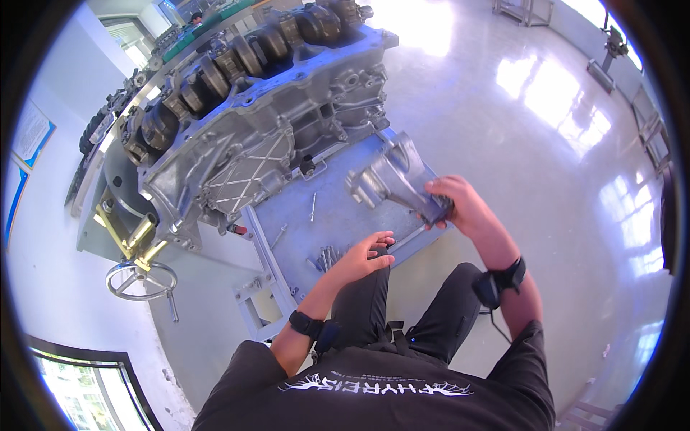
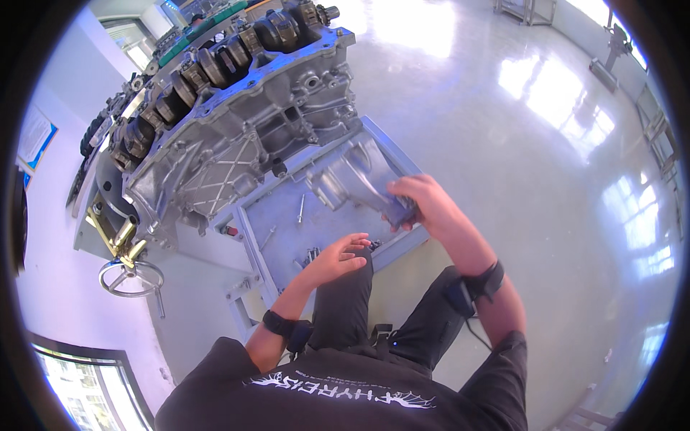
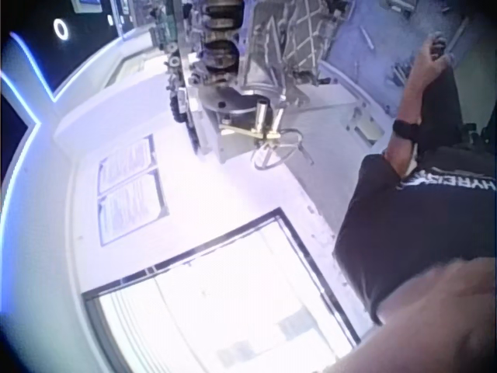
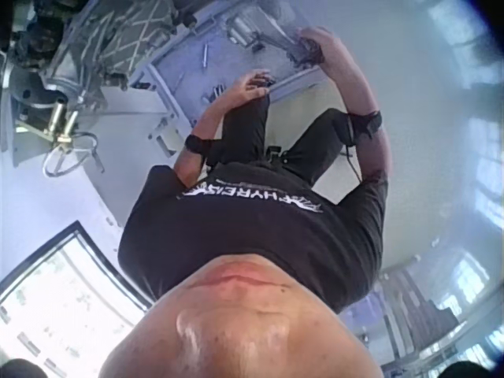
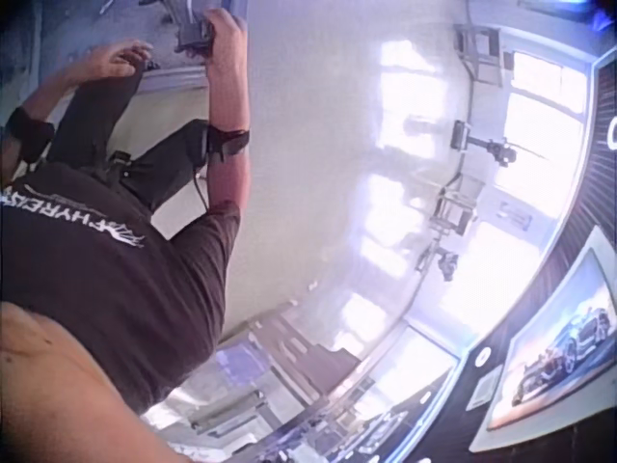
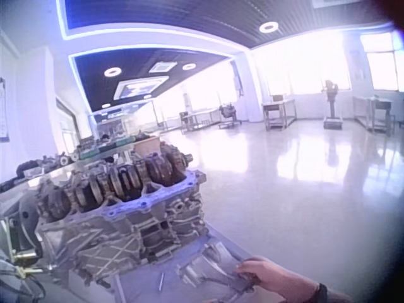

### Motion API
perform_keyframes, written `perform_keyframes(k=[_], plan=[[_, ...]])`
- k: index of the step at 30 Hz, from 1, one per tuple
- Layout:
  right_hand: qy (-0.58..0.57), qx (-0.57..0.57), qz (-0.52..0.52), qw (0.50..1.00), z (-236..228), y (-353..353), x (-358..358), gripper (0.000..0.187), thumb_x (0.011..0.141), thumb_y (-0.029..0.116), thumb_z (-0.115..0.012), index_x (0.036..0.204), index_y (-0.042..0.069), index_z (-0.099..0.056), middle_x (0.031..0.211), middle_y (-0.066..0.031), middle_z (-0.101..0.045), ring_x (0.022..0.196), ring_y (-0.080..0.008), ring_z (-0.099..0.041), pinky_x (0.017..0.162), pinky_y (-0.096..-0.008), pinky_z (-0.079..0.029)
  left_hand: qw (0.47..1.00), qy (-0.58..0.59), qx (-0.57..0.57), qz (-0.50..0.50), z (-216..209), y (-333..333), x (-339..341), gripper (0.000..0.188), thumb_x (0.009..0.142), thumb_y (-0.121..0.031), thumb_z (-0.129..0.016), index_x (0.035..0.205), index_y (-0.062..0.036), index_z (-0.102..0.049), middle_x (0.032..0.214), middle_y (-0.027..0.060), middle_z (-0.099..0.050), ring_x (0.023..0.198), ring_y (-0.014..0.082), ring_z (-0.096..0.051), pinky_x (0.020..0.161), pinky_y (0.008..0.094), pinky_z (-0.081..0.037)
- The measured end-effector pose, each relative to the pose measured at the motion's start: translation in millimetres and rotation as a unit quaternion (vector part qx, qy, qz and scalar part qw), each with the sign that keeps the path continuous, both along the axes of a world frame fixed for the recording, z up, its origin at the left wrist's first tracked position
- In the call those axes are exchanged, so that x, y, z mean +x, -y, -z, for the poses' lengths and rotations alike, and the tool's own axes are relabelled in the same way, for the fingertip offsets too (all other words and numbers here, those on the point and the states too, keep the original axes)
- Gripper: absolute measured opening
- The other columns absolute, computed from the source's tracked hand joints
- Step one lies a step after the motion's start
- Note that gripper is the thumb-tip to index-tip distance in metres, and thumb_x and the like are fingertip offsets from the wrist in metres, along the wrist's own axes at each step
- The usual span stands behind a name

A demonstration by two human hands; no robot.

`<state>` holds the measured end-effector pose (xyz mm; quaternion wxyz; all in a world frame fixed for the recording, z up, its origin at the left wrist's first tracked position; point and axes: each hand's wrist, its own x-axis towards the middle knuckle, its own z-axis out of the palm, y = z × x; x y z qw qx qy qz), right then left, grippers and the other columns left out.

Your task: Using a socket wrench to remove bolts and detach a metal housing from an engine block.

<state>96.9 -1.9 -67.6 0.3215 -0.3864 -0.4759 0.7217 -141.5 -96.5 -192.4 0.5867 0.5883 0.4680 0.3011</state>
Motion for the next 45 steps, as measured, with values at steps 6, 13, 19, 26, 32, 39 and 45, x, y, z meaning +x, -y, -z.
perform_keyframes(k=[6,13,19,26,32,39,45], plan=[[-0.06,-0.064,-0.008,0.996,-51,-24,-25,0.026,0.086,0.024,-0.057,0.095,0.0,-0.056,0.076,-0.022,-0.067,0.054,-0.0288,-0.065,0.042,-0.0288,-0.045,1.0,-0.009,-0.002,-0.015,21,-11,-5,0.047,0.091,-0.019,-0.063,0.134,-0.005,-0.049,0.132,0.01,-0.054,0.125,0.0248,-0.048,0.108,0.041,-0.037],[-0.015,-0.054,-0.004,0.998,-67,-42,-34,0.023,0.085,0.024,-0.057,0.094,0.002,-0.055,0.075,-0.0209,-0.067,0.054,-0.0286,-0.066,0.041,-0.0267,-0.045,0.986,-0.152,-0.052,0.043,42,-6,-5,0.046,0.092,-0.028,-0.063,0.13,-0.0054,-0.052,0.134,0.0152,-0.053,0.13,0.033,-0.047,0.107,0.042,-0.039],[-0.011,-0.046,0.019,0.999,-66,-58,-34,0.024,0.084,0.025,-0.059,0.094,0.004,-0.055,0.074,-0.0208,-0.067,0.054,-0.0282,-0.066,0.04,-0.0267,-0.045,0.982,-0.173,-0.056,0.06,44,-4,-7,0.048,0.092,-0.033,-0.062,0.129,-0.0056,-0.053,0.134,0.017,-0.053,0.13,0.0343,-0.046,0.106,0.0424,-0.04],[-0.002,-0.047,0.016,0.999,-73,-60,-35,0.026,0.084,0.025,-0.06,0.093,0.002,-0.055,0.072,-0.0207,-0.066,0.053,-0.0282,-0.065,0.04,-0.0266,-0.047,0.982,-0.181,-0.027,0.044,41,-1,-5,0.049,0.09,-0.036,-0.063,0.124,-0.0016,-0.057,0.126,0.0184,-0.059,0.121,0.0289,-0.055,0.102,0.0387,-0.042],[0.002,-0.058,0.024,0.998,-74,-57,-38,0.026,0.084,0.027,-0.06,0.094,0.003,-0.054,0.073,-0.0202,-0.066,0.052,-0.0274,-0.065,0.042,-0.0272,-0.049,0.98,-0.193,-0.019,0.052,45,-4,-4,0.049,0.089,-0.036,-0.062,0.124,-0.0022,-0.057,0.125,0.0183,-0.059,0.12,0.0289,-0.055,0.102,0.039,-0.043],[-0.001,-0.026,0.026,0.999,-68,-53,-41,0.026,0.084,0.027,-0.059,0.092,0.003,-0.054,0.073,-0.0193,-0.066,0.053,-0.0266,-0.064,0.045,-0.0287,-0.05,0.98,-0.18,-0.041,0.071,44,-7,-4,0.046,0.092,-0.032,-0.061,0.128,-0.0044,-0.054,0.133,0.0174,-0.055,0.128,0.0335,-0.049,0.105,0.0422,-0.04],[0.007,-0.03,0.041,0.999,-68,-49,-38,0.026,0.083,0.026,-0.058,0.091,0.002,-0.055,0.073,-0.0195,-0.066,0.053,-0.0266,-0.065,0.045,-0.0289,-0.05,0.981,-0.173,-0.062,0.059,42,-6,-6,0.046,0.093,-0.032,-0.061,0.129,-0.0047,-0.054,0.133,0.0168,-0.055,0.128,0.0326,-0.049,0.105,0.0417,-0.04]])
